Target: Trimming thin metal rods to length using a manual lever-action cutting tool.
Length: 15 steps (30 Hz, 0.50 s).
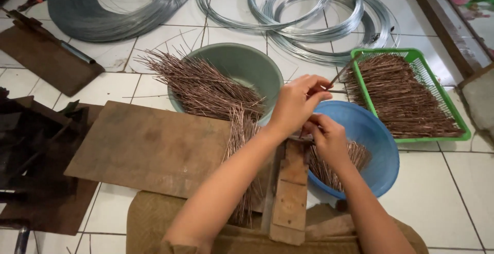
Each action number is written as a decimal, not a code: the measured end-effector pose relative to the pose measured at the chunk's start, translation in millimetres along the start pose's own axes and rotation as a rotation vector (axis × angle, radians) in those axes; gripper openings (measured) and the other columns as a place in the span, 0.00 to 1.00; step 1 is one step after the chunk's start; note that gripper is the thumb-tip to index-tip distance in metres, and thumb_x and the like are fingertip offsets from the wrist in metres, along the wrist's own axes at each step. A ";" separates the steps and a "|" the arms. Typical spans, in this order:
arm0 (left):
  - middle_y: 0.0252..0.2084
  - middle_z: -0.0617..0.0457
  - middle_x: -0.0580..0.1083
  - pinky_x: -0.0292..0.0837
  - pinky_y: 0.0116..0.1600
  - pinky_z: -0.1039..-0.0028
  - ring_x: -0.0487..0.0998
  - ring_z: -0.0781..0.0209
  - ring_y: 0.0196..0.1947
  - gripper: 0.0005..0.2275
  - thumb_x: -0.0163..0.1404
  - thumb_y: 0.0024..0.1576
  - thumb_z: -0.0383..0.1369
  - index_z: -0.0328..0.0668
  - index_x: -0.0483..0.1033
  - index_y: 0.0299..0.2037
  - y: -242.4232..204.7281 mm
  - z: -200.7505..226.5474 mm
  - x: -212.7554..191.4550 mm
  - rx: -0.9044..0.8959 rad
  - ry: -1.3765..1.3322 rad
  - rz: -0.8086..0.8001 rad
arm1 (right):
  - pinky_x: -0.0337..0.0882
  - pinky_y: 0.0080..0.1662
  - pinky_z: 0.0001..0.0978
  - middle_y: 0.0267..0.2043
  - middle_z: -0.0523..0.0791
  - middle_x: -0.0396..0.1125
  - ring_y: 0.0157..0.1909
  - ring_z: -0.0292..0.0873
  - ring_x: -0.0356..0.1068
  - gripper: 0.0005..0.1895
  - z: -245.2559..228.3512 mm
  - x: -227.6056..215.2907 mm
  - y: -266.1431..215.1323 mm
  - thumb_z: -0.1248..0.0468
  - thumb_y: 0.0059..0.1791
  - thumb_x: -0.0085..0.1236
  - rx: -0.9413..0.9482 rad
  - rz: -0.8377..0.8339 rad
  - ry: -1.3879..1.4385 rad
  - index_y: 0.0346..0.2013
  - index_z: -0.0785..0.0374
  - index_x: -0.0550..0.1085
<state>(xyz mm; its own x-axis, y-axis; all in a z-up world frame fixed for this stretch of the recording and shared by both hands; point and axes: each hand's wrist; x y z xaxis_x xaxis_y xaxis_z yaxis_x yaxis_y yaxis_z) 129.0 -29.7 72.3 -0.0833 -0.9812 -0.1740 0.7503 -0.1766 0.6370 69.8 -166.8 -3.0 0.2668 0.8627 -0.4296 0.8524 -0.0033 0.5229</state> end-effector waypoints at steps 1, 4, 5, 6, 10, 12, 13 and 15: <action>0.31 0.60 0.76 0.80 0.36 0.77 0.82 0.62 0.32 0.08 0.60 0.55 0.35 0.52 0.79 0.42 5.9 -10.9 3.3 -0.051 -0.026 0.008 | 0.76 0.35 0.38 0.28 0.50 0.74 0.32 0.48 0.77 0.03 3.8 3.8 6.0 0.70 0.51 0.62 0.015 -0.002 0.059 0.40 0.64 0.80; 0.31 0.59 0.77 0.80 0.34 0.75 0.82 0.62 0.31 0.08 0.61 0.53 0.37 0.53 0.80 0.42 17.5 -41.4 8.4 -0.117 -0.047 0.042 | 0.77 0.34 0.42 0.29 0.53 0.74 0.31 0.48 0.76 0.04 7.4 6.4 13.9 0.71 0.51 0.61 0.042 -0.024 0.107 0.40 0.67 0.79; 0.31 0.59 0.77 0.80 0.34 0.75 0.82 0.62 0.31 0.08 0.61 0.53 0.37 0.53 0.80 0.42 21.0 -48.3 10.1 -0.119 -0.050 0.039 | 0.77 0.34 0.42 0.29 0.53 0.74 0.31 0.48 0.76 0.04 12.6 8.1 16.9 0.71 0.51 0.61 0.046 -0.023 0.105 0.40 0.67 0.79; 0.31 0.58 0.77 0.81 0.34 0.75 0.82 0.62 0.32 0.08 0.62 0.52 0.36 0.54 0.81 0.41 23.4 -55.1 11.6 -0.144 -0.052 0.036 | 0.77 0.33 0.41 0.30 0.52 0.75 0.32 0.47 0.77 0.05 17.5 9.9 19.1 0.71 0.51 0.62 0.090 -0.054 0.118 0.41 0.66 0.80; 0.30 0.59 0.76 0.81 0.35 0.76 0.81 0.63 0.32 0.06 0.61 0.52 0.37 0.55 0.82 0.39 32.0 -84.9 16.9 -0.209 -0.062 0.034 | 0.79 0.35 0.39 0.30 0.54 0.74 0.30 0.46 0.77 0.05 29.1 14.7 21.9 0.74 0.52 0.57 0.281 -0.101 0.349 0.42 0.70 0.79; 0.30 0.56 0.77 0.82 0.34 0.75 0.82 0.63 0.29 0.07 0.60 0.52 0.35 0.51 0.82 0.39 34.3 -94.0 15.4 -0.288 -0.075 0.014 | 0.79 0.35 0.37 0.31 0.54 0.74 0.30 0.45 0.76 0.06 25.7 13.7 24.7 0.74 0.52 0.57 0.341 -0.145 0.388 0.43 0.71 0.78; 0.30 0.54 0.78 0.83 0.33 0.74 0.82 0.63 0.26 0.07 0.60 0.52 0.33 0.47 0.83 0.40 34.6 -98.5 15.8 -0.364 -0.088 -0.006 | 0.79 0.34 0.36 0.31 0.55 0.74 0.29 0.44 0.76 0.06 24.2 12.3 25.0 0.74 0.52 0.56 0.400 -0.187 0.426 0.43 0.73 0.77; 0.29 0.51 0.78 0.82 0.31 0.74 0.82 0.60 0.25 0.08 0.60 0.51 0.32 0.44 0.83 0.40 32.0 -110.9 19.4 -0.436 -0.080 -0.014 | 0.79 0.35 0.34 0.33 0.54 0.73 0.31 0.42 0.75 0.07 24.4 14.0 24.8 0.74 0.52 0.56 0.505 -0.194 0.482 0.44 0.75 0.77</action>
<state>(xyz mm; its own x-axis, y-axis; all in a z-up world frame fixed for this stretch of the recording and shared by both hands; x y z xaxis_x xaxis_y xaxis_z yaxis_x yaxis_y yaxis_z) 224.1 -45.8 6.0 -0.1332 -0.9849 -0.1109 0.9538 -0.1578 0.2557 105.7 -167.2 -14.0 -0.0389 0.9982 -0.0466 0.9991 0.0397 0.0164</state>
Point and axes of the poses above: each hand's wrist, its own y-axis towards the middle knuckle, its own x-axis out of the palm, z = x × y
